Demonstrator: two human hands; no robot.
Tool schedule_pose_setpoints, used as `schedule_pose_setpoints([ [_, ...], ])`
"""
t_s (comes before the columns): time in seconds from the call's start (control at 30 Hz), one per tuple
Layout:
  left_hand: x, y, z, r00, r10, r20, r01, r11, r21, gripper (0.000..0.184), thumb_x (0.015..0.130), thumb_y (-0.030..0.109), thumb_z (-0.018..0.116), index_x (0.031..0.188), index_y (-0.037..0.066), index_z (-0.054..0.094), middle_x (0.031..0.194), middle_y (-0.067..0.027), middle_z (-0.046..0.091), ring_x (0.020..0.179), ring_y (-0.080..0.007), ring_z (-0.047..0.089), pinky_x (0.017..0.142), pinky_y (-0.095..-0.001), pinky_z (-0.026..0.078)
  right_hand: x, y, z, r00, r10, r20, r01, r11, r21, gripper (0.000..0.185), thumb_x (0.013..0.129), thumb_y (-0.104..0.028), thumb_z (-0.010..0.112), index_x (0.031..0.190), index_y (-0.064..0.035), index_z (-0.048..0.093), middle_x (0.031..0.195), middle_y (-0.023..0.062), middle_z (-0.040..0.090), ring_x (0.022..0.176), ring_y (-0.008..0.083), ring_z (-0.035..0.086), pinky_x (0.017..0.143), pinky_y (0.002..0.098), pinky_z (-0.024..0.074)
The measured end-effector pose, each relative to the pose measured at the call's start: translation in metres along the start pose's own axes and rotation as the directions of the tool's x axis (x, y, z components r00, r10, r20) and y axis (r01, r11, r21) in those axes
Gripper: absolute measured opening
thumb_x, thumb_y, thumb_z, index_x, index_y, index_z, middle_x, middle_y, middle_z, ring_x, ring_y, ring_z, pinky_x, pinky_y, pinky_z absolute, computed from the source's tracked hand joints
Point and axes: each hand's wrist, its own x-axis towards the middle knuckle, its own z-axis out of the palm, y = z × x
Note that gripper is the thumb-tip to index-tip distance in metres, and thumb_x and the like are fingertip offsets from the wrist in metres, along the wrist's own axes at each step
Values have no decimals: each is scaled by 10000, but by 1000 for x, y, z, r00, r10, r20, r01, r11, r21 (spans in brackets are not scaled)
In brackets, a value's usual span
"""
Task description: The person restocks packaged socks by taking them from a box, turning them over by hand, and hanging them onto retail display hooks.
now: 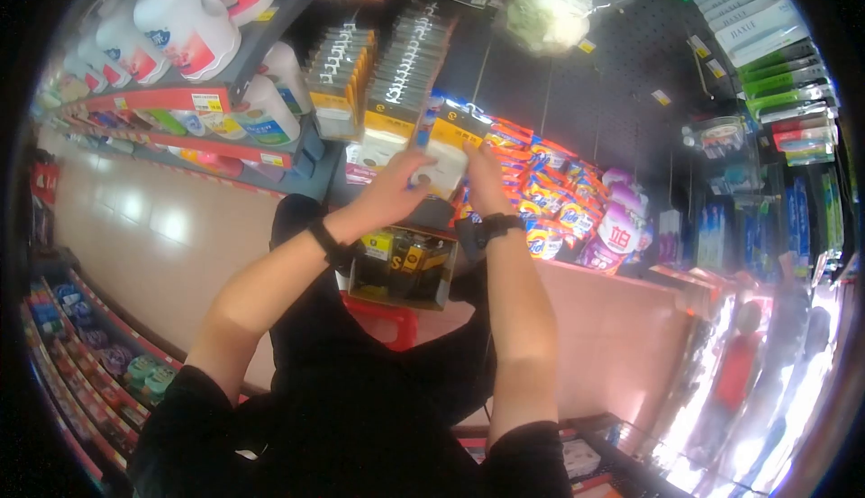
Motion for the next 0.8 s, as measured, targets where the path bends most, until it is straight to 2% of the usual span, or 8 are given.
schedule_pose_setpoints([
  [0.07, -27, -2, -5, 999, 34, -4, -34, 999, 10, 345, 865, 38, 631, 1207, 4, 611, 1204, -181, 579, 1126, -343, 589, 948, -395, 497, 23, 14, -15, 999, -9, 31, 11, 999, -42, 268, 1013, -191, 576, 1245, -58, 591, 1191, 64, 657, 1101, 175, 588, 981, 365, 423],
  [0.13, -58, -2, -14, 973, -160, 165, 176, 981, -87, 293, 887, 50, 636, 1177, 8, 634, 1167, -166, 598, 1018, -299, 628, 876, -373, 524, 15, 1, -8, 999, 39, -6, -40, 996, -74, 319, 1002, -211, 591, 1267, -34, 581, 1227, 74, 651, 1139, 185, 584, 999, 355, 414],
  [0.27, -118, 6, -33, 942, -246, 229, 273, 957, -95, 252, 923, 69, 634, 1170, 19, 652, 1067, -116, 638, 879, -200, 634, 824, -322, 524, -15, -4, -4, 995, -36, -94, 16, 979, -203, 381, 971, -260, 630, 1269, -27, 587, 1221, 62, 646, 1112, 190, 589, 973, 336, 421],
  [0.33, -144, 12, -40, 858, -421, 294, 482, 858, -180, 235, 953, 65, 616, 1179, 15, 656, 971, -64, 663, 831, -129, 603, 798, -278, 509, -23, 24, -22, 988, -84, -132, 48, 966, -255, 396, 962, -273, 641, 1272, -32, 591, 1205, 49, 645, 1092, 181, 588, 945, 332, 433],
  [0.47, -188, 14, -43, 867, -426, 258, 481, 851, -212, 216, 970, 66, 604, 1170, 7, 661, 938, -28, 673, 807, -79, 572, 778, -248, 495, -64, 77, -42, 984, 180, 10, -169, 944, -284, 388, 967, -306, 641, 1253, -45, 623, 1062, 3, 640, 955, 127, 580, 762, 285, 453],
  [0.53, -205, 16, -43, 853, -445, 274, 512, 815, -272, 205, 978, 57, 590, 1163, 6, 661, 998, -39, 680, 858, -88, 601, 807, -255, 503, -95, 125, -49, 972, 202, 117, -172, 958, -228, 365, 978, -326, 630, 1221, -55, 643, 1040, 3, 647, 920, 125, 587, 741, 273, 453],
  [0.7, -227, 28, -44, 787, -522, 328, 614, 710, -344, 192, 986, 36, 575, 1157, 4, 657, 1034, -46, 668, 973, -110, 628, 886, -264, 501, -159, 166, -34, 851, 495, 175, -400, 828, -394, 363, 993, -333, 605, 1233, -68, 667, 1097, 20, 660, 952, 140, 599, 799, 271, 476],
  [0.8, -232, 25, -42, 797, -495, 344, 599, 716, -358, 186, 989, 42, 578, 1150, 3, 661, 1028, -47, 668, 968, -114, 630, 879, -264, 502, -173, 175, -29, 812, 561, 160, -417, 751, -513, 346, 998, -312, 589, 1238, -80, 679, 1122, 20, 661, 961, 145, 603, 822, 273, 479],
])
